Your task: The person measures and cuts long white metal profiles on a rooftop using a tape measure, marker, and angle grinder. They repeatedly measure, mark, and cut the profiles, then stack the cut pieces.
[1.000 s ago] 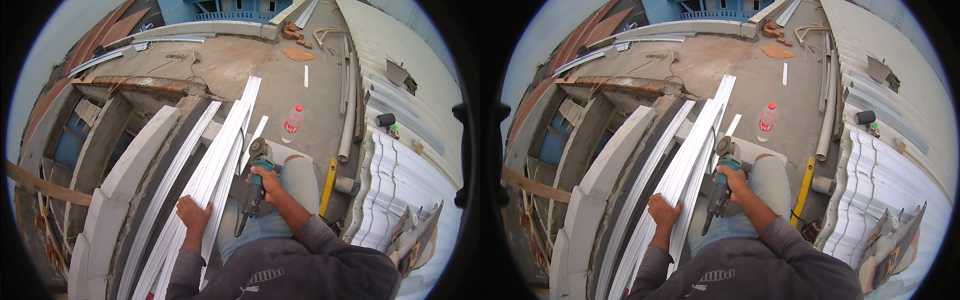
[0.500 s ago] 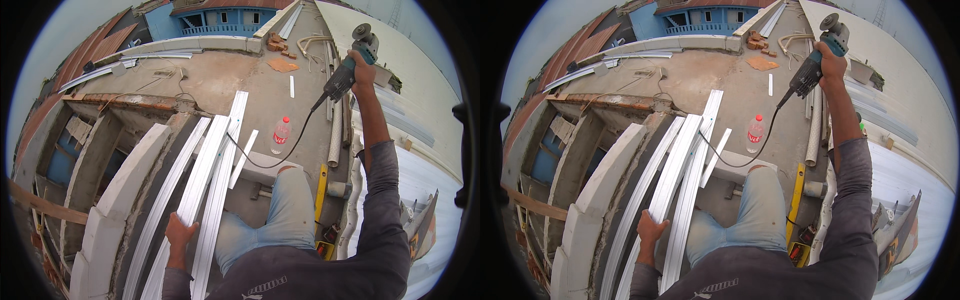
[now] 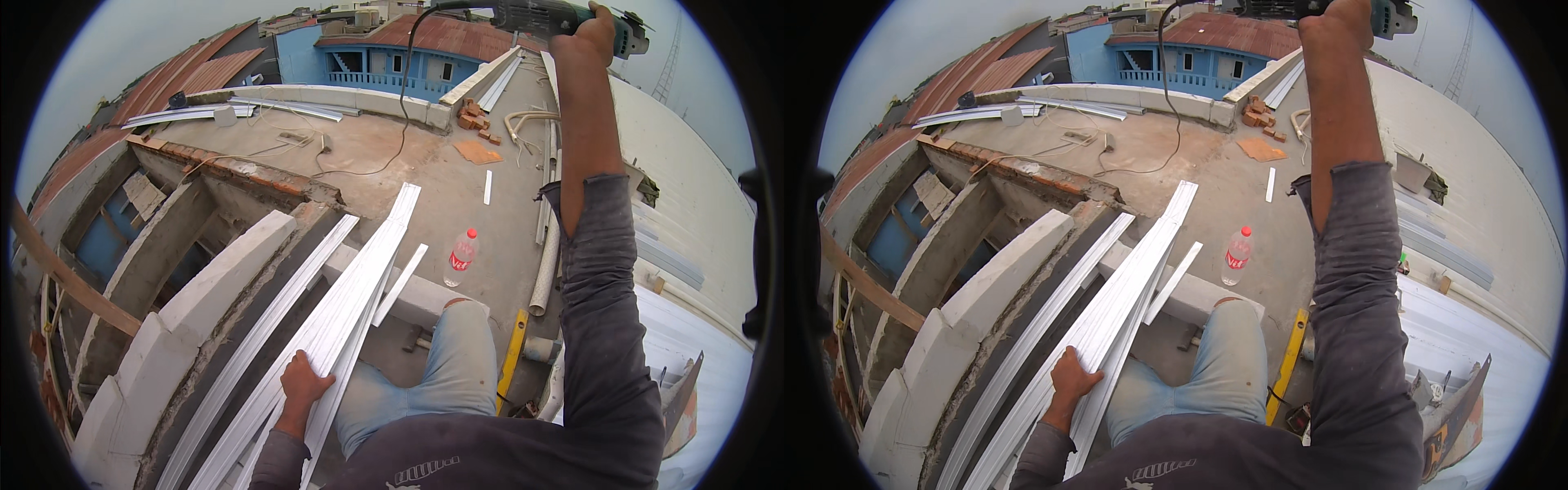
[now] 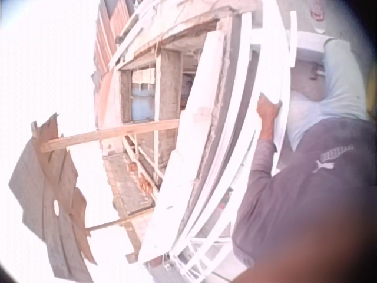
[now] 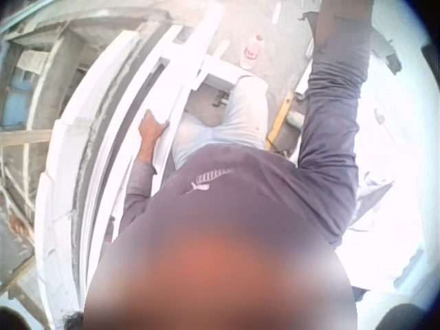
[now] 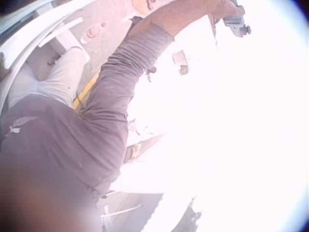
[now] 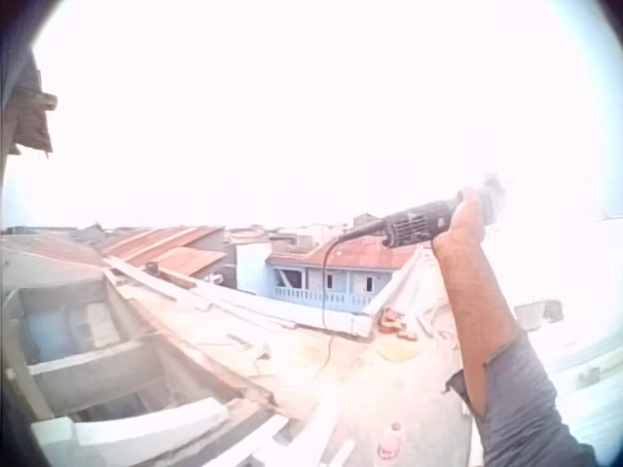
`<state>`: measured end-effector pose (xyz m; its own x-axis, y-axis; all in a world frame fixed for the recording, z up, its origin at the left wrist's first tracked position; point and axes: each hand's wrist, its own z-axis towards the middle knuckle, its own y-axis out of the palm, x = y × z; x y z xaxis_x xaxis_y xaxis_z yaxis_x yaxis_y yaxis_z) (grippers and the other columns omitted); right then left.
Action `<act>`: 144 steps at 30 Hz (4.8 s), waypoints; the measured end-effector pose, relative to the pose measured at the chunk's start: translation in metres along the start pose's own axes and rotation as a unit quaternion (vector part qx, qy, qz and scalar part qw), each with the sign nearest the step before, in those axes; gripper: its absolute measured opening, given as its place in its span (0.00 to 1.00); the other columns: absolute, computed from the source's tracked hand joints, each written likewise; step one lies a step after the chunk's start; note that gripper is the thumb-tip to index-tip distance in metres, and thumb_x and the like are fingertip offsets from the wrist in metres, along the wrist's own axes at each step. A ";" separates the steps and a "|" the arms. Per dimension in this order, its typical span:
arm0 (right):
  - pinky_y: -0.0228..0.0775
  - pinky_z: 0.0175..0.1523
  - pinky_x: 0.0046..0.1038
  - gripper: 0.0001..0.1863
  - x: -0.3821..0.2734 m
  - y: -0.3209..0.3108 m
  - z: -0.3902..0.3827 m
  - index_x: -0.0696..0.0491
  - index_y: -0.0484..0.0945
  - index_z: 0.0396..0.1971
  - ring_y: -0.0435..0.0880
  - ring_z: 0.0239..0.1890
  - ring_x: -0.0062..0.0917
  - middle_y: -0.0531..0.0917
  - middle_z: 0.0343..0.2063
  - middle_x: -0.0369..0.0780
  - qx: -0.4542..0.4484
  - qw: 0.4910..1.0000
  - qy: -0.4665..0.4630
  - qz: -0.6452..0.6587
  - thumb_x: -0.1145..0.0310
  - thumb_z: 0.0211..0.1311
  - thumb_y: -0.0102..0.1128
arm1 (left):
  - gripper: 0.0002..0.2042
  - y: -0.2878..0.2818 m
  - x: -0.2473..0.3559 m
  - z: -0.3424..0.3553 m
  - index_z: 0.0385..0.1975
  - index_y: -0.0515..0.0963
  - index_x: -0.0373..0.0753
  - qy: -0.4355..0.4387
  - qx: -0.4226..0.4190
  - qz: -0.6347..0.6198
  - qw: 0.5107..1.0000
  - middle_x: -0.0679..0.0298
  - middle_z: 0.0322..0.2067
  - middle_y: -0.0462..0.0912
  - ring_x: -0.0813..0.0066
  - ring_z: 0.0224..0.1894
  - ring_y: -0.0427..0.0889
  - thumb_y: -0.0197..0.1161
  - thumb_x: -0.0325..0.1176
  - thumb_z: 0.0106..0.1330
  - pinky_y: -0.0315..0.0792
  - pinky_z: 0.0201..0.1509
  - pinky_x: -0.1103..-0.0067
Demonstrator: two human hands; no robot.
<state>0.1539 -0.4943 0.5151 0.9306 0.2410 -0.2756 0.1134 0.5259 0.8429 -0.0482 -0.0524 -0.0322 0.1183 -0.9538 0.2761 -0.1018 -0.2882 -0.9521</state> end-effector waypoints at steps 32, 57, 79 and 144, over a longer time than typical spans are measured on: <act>0.82 0.34 0.33 0.13 0.120 -0.324 -0.382 0.59 0.81 0.37 0.87 0.28 0.28 0.85 0.31 0.41 0.102 0.598 0.711 -0.355 0.70 0.56 0.73 | 0.43 0.030 -0.012 0.057 0.74 0.68 0.45 0.202 0.065 0.101 0.972 0.38 0.71 0.66 0.38 0.71 0.69 0.76 0.50 0.58 0.66 0.70 0.51; 0.78 0.40 0.31 0.23 0.109 -0.320 -0.478 0.59 0.81 0.46 0.85 0.34 0.24 0.87 0.36 0.38 0.111 0.452 0.712 -0.525 0.70 0.49 0.78 | 0.61 0.005 -0.025 0.072 0.78 0.46 0.42 0.180 -0.139 -0.013 0.974 0.37 0.71 0.60 0.32 0.77 0.56 0.86 0.43 0.48 0.56 0.78 0.48; 0.78 0.28 0.31 0.13 0.119 -0.325 -0.476 0.59 0.84 0.32 0.83 0.23 0.24 0.85 0.26 0.39 0.112 0.452 0.709 -0.530 0.69 0.51 0.78 | 0.53 0.013 -0.036 0.070 0.76 0.54 0.37 0.204 -0.089 -0.023 0.975 0.40 0.68 0.64 0.33 0.76 0.59 0.83 0.44 0.53 0.59 0.74 0.46; 0.77 0.33 0.29 0.17 0.109 -0.319 -0.461 0.59 0.83 0.38 0.84 0.28 0.24 0.85 0.31 0.40 0.143 0.450 0.738 -0.482 0.67 0.51 0.78 | 0.78 -0.039 -0.030 0.101 0.81 0.35 0.32 0.213 -0.410 0.141 0.876 0.39 0.80 0.43 0.40 0.84 0.38 0.90 0.54 0.37 0.49 0.85 0.61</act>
<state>0.0584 -0.2599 0.0032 -0.8202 0.4041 -0.4050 0.4533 0.8909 -0.0292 0.0524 -0.0035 -0.0164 -0.3864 -0.8917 0.2356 -0.7635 0.1659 -0.6241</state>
